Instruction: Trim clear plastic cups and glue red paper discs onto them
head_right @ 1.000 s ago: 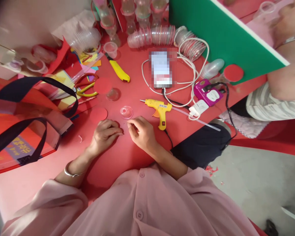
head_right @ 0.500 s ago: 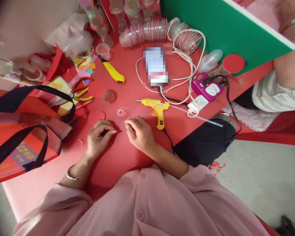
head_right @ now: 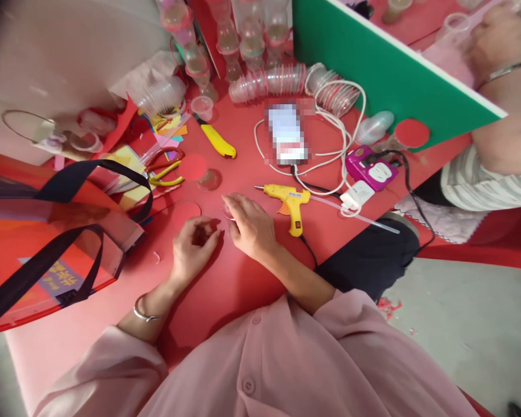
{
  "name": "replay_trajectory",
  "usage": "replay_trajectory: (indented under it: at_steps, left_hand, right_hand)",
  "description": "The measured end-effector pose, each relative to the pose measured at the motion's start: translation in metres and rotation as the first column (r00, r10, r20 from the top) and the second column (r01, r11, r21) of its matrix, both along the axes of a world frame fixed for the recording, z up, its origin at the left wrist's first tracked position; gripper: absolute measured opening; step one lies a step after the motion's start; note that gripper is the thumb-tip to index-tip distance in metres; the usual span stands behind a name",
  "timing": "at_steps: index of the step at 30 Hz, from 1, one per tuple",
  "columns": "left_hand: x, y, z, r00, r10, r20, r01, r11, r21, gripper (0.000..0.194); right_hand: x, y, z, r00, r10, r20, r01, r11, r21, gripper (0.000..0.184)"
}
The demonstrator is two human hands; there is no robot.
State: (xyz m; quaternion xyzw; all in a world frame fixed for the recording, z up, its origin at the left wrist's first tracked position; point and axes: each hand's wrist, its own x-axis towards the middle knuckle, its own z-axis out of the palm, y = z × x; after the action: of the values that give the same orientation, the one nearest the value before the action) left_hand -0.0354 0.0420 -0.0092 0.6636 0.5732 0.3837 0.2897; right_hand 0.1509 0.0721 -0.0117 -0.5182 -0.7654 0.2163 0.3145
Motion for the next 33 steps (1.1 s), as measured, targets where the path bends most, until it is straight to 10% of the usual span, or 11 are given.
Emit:
replay_trajectory:
  at_steps: [7, 14, 19, 33]
  left_hand:
    - [-0.004, 0.003, -0.005, 0.886, -0.004, -0.465, 0.139, 0.956, 0.257, 0.019]
    - [-0.004, 0.004, -0.002, 0.974, -0.038, -0.222, 0.091, 0.968, 0.233, 0.013]
    - [-0.006, 0.004, 0.000, 0.934, -0.240, -0.263, 0.286, 0.946, 0.154, 0.035]
    - [0.009, -0.007, -0.004, 0.890, -0.327, -0.320, 0.389, 0.909, 0.153, 0.016]
  right_hand:
    - [0.006, 0.001, -0.009, 0.995, 0.019, -0.099, -0.012, 0.998, 0.069, 0.051]
    - [0.009, 0.001, -0.006, 0.955, -0.034, -0.296, 0.055, 0.996, 0.065, 0.040]
    - [0.007, 0.001, -0.004, 0.938, -0.108, -0.330, 0.139, 0.988, 0.071, 0.037]
    - [0.005, 0.003, -0.008, 0.954, -0.068, -0.292, 0.103, 0.989, 0.104, 0.045]
